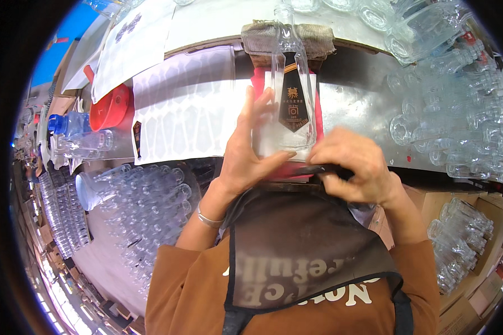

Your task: The person repeatedly picks clear plastic bottles from a pile, places them on a padded stand, applies a label to the bottle, smooths it with a black squeegee, and sets the labeled bottle aside. The person also handles sheets of labels and backing paper during the process.

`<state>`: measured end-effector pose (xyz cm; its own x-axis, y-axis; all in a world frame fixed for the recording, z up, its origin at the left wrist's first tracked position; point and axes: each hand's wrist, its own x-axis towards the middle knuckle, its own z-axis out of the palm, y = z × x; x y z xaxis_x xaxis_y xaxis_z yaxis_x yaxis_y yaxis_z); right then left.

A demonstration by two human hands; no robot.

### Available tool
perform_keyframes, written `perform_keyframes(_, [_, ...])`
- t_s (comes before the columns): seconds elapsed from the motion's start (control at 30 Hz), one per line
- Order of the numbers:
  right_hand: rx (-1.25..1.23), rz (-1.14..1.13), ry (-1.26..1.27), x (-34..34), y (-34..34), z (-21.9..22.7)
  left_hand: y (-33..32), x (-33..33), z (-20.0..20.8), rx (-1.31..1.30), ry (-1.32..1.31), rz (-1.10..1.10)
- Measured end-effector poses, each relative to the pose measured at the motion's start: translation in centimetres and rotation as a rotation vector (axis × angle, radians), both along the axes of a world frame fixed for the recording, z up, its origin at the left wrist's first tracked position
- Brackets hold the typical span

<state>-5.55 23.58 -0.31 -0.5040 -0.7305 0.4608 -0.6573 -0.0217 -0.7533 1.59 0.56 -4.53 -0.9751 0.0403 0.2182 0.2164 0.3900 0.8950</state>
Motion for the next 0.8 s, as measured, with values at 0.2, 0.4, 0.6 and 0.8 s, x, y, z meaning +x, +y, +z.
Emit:
perform_keyframes(0.2, [0.111, -0.518, -0.096, -8.7, -3.0, 1.7, 0.7, 0.0, 0.2, -0.021, 0.077, 0.047])
perform_keyframes(0.4, [0.198, -0.555, 0.011, -9.3, -4.5, 4.6, 1.1, 0.0, 0.4, -0.051, 0.088, 0.084])
perform_keyframes(0.6, [0.164, -0.058, 0.444, -3.1, -4.7, 2.8, 1.7, 0.3, 0.1, 0.064, 0.094, 0.156])
perform_keyframes(0.8, [0.104, -0.456, 0.377, -8.3, -5.1, 4.2, 2.0, 0.4, 0.4, -0.012, 0.115, 0.143])
